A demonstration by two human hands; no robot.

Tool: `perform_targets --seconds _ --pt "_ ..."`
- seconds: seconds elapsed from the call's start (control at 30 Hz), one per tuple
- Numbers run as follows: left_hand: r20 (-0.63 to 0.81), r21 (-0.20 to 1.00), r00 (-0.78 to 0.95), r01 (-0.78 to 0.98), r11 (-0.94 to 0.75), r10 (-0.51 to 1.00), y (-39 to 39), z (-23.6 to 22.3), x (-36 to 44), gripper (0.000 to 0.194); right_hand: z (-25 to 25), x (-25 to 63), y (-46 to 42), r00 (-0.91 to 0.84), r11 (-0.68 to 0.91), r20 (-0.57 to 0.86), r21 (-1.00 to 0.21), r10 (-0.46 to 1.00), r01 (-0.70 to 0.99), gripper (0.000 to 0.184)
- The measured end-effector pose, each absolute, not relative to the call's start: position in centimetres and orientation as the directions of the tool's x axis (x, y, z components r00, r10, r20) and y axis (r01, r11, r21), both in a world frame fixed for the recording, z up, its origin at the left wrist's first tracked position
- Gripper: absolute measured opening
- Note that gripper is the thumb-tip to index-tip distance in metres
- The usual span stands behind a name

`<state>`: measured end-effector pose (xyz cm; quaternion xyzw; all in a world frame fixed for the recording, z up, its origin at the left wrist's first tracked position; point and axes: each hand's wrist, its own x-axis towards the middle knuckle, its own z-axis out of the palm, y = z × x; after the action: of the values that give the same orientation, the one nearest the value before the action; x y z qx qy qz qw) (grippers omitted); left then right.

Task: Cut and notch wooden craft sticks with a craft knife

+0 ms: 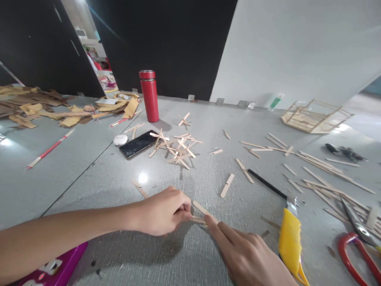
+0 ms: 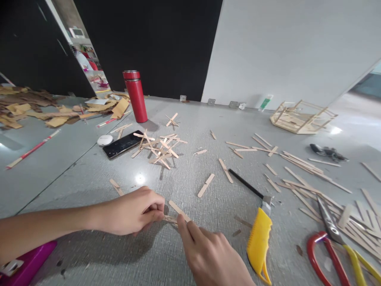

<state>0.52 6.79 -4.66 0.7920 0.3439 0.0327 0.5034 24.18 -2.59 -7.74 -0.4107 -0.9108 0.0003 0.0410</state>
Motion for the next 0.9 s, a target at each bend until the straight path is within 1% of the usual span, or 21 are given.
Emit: perform_targets --seconds 0.1,0.23,0.33,0.43,0.5,0.67,0.77,0.83,0.9 --pt "-0.286 0.816 0.759 0.513 -0.267 0.584 6.8 -4.6 0.6 0.032 -7.7 24.1 -2.6 -0.661 0.663 0.071 -0.024 0.747 0.748 0.075" --pt "-0.268 0.814 0.762 0.506 -0.284 0.589 6.8 -4.3 0.8 0.03 -7.5 23.9 -2.7 -0.653 0.654 0.075 0.01 0.754 0.756 0.071" --pt "-0.255 0.815 0.767 0.498 -0.296 0.589 6.8 -4.4 0.8 0.029 -7.5 23.5 -2.9 -0.664 0.659 0.102 0.088 0.74 0.747 0.067" --pt "-0.251 0.817 0.772 0.492 -0.3 0.583 6.9 -4.8 0.8 0.031 -7.6 23.1 -3.1 -0.693 0.667 0.138 0.192 0.708 0.72 0.07" --pt "-0.249 0.818 0.776 0.489 -0.303 0.579 7.0 -5.0 0.7 0.033 -7.6 22.9 -3.1 -0.7 0.668 0.141 0.219 0.7 0.711 0.071" --pt "-0.237 0.81 0.771 0.493 -0.317 0.592 6.7 -4.9 0.6 0.032 -7.3 22.2 -2.8 -0.678 0.656 0.102 0.183 0.728 0.732 0.062" --pt "-0.244 0.806 0.762 0.503 -0.311 0.599 6.5 -4.8 0.6 0.032 -7.0 22.3 -2.6 -0.666 0.652 0.083 0.144 0.742 0.744 0.059" --pt "-0.245 0.805 0.761 0.505 -0.311 0.601 6.4 -4.7 0.6 0.032 -7.0 22.7 -2.6 -0.655 0.648 0.07 0.104 0.752 0.755 0.059" --pt "-0.249 0.806 0.76 0.506 -0.306 0.601 6.4 -4.7 0.6 0.032 -7.0 23.1 -2.7 -0.644 0.641 0.064 0.062 0.763 0.765 0.063"
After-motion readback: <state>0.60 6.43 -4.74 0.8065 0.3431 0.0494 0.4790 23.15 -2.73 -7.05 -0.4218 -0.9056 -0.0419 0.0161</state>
